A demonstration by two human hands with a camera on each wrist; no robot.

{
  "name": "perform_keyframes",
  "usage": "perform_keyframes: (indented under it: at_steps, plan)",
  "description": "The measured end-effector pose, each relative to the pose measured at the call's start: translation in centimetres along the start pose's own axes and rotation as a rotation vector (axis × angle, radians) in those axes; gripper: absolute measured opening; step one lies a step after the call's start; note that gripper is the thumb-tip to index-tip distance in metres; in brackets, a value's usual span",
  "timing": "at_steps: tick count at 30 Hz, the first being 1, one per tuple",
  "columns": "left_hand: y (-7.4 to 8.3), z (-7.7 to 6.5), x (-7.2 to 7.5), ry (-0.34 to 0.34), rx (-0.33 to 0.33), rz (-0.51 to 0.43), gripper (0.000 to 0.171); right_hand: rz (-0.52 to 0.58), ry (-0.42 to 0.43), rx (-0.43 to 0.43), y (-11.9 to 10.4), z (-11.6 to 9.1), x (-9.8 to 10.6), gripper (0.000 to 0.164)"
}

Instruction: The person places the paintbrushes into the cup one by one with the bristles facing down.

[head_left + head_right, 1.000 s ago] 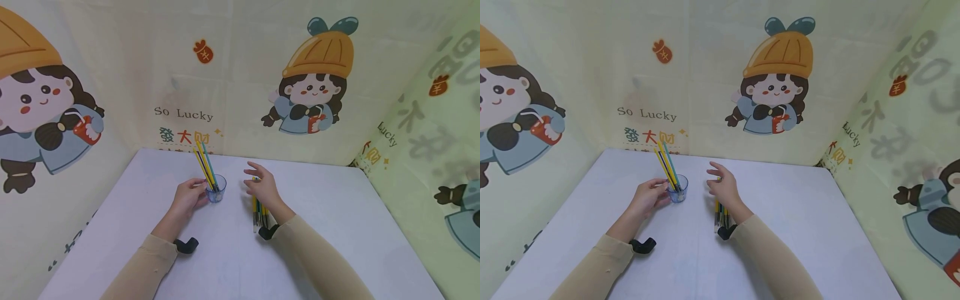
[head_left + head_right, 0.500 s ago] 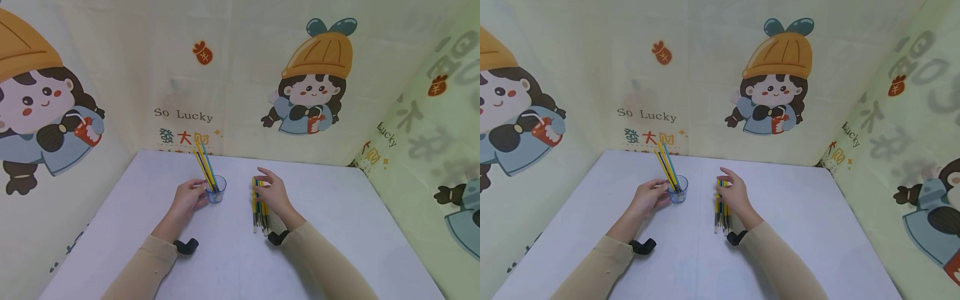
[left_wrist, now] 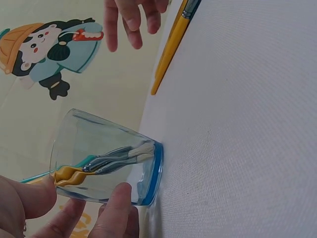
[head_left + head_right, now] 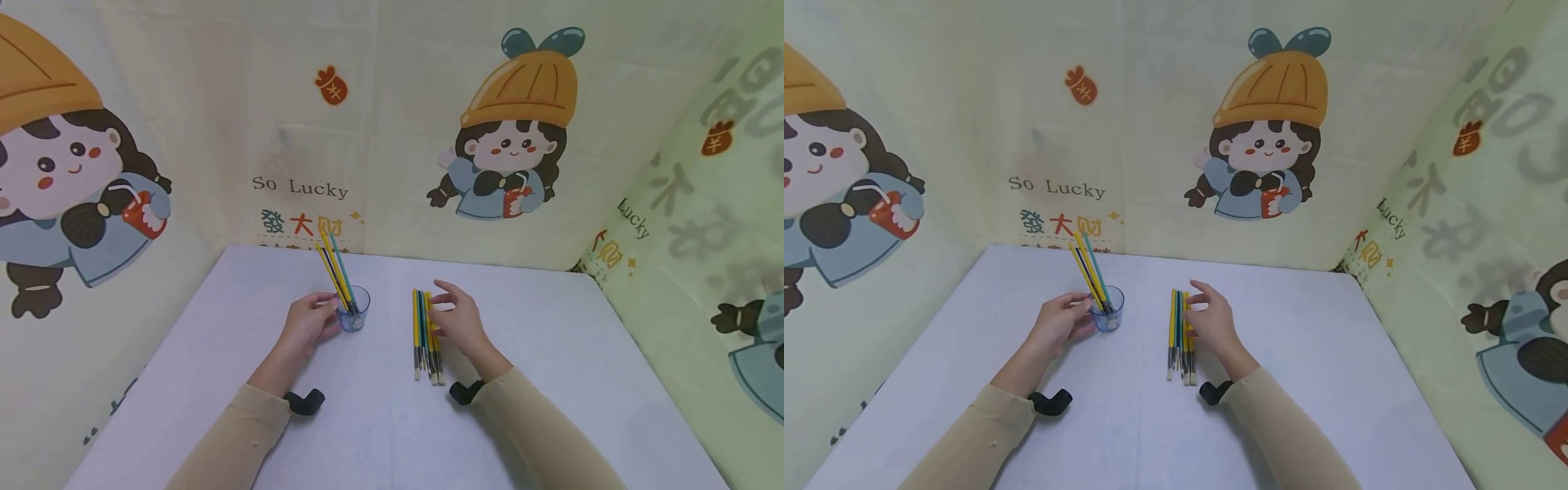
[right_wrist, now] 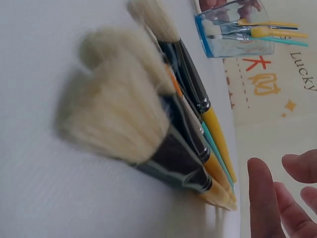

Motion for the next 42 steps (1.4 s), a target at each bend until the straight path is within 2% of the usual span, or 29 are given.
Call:
perform_keyframes:
  at_steps: [8, 17, 31, 42]
  plan:
    - [0.0, 0.1, 0.0, 0.001, -0.001, 0.005, 0.035, -0.069, -0.01, -0.043, 0.6, -0.2, 0.6, 0.074]
    - [0.1, 0.1, -0.1, -0.003, -0.005, 0.019, 0.035, -0.177, -0.035, -0.146, 1.6, 0.0, 1.2, 0.078]
    - [0.1, 0.0, -0.1, -0.004, 0.001, -0.001, 0.035, -0.306, -0.095, -0.198, 1.3, 0.4, 0.8, 0.08]
    - [0.0, 0.1, 0.0, -0.002, 0.006, -0.009, 0.034, -0.446, -0.141, -0.267, 0.8, 1.3, 0.4, 0.073]
Point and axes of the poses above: each hand's wrist, its own z-axis towards the middle knuckle, its own x-axis out of the back of the hand, y = z × x, the point moved 6 cm from there along z, towards the middle knuckle, and after that the axes turned 12 degrees about -y, right-handed, at the moved point
